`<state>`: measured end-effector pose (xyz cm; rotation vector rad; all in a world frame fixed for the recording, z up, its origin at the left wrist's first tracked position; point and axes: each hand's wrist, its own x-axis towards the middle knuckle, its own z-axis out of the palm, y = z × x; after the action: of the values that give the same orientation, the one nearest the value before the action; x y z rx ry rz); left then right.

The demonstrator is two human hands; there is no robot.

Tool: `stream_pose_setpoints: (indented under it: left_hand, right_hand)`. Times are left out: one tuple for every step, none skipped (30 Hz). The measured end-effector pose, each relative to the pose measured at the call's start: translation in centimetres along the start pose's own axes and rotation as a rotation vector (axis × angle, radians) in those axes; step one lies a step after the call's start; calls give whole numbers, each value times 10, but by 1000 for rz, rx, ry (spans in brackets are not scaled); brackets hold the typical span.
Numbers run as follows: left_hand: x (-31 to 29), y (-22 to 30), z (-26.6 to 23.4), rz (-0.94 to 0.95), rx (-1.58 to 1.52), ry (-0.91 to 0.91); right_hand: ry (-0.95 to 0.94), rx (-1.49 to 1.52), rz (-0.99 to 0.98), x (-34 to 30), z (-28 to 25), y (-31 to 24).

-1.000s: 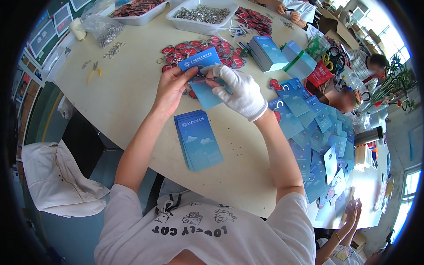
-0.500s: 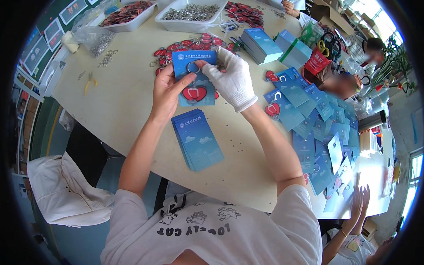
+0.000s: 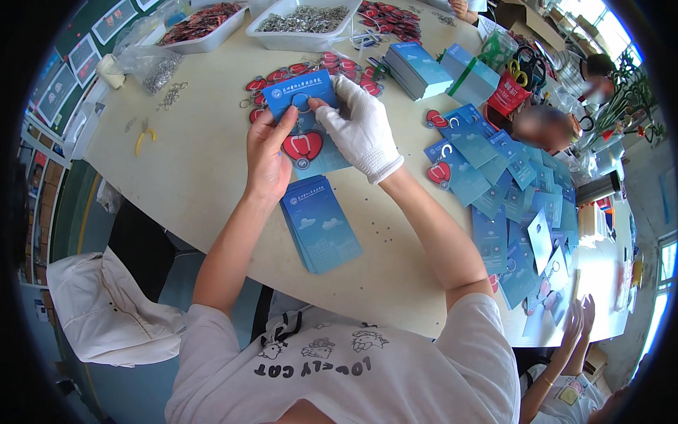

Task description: The person attaches red heart-shaped keychains to blue cardboard backing cards. They pick up a keychain and a card, insert the keychain's metal ring into a hole in the card, and then place the assembled unit on a growing pile on the table.

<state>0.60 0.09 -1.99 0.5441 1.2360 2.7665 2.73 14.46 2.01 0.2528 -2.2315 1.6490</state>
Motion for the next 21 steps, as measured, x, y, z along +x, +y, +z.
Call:
stream_pose_setpoints:
  left_hand:
    - [1, -2, 0, -1, -14, 2]
    - [1, -3, 0, -1, -27, 4]
    - [1, -2, 1, -2, -18, -2]
    - [1, -1, 3, -2, -7, -7]
    - [1, 0, 4, -3, 3, -13]
    - [2, -3, 2, -5, 12, -36]
    - [3, -5, -2, -5, 25, -57]
    - [3, -6, -5, -5, 38, -77]
    - [1, -5, -8, 12, 96, -102]
    - [0, 0, -7, 28, 152, -130]
    - [-2, 4, -3, 41, 200, -169]
    - [-4, 13, -8, 46, 452, -205]
    - [-11, 24, -16, 78, 824, -287]
    - [-22, 37, -25, 111, 1195, -368]
    - [-35, 45, -29, 147, 1572, -449]
    - [-49, 46, -30, 91, 1626, -449]
    - [-63, 43, -32, 34, 1681, -449]
    - [-70, 39, -33, -14, 1734, -450]
    - [-71, 35, -35, -4, 1700, -432]
    - [-75, 30, -40, -3, 1677, -400]
    - [-78, 27, -46, 1, 1654, -367]
  right_hand:
    - [22, -23, -11, 1, 1, 5]
    - [44, -46, -21, 1, 2, 13]
    - [67, -69, -32, 1, 3, 18]
    - [63, -73, -22, 1, 3, 20]
    - [60, -77, -13, 0, 3, 22]
    - [57, -81, -3, 0, 3, 23]
    - [9, -31, -2, 0, 1, 22]
    - [-40, 20, -1, 2, -4, 17]
    - [-91, 71, -1, 3, -10, 11]
    - [-196, -33, 103, 5, -25, -1]
    - [-239, -16, 99, 6, -45, 4]
    - [-251, -279, 61, 8, -69, -3]
    - [-230, -370, 90, 4, -95, -9]
    - [-346, -335, 159, 1, -124, -21]
    - [-377, -438, 213, 0, -157, -10]
    - [-384, -394, 231, -5, -184, 0]
    - [-339, -521, 366, -8, -200, 4]
    - [-261, -882, 319, -9, -218, 22]
    - [-171, -1242, 263, -9, -228, 38]
    - [-97, -1332, 175, -2, -203, 32]
    - [-19, -1419, 81, 6, -168, 22]
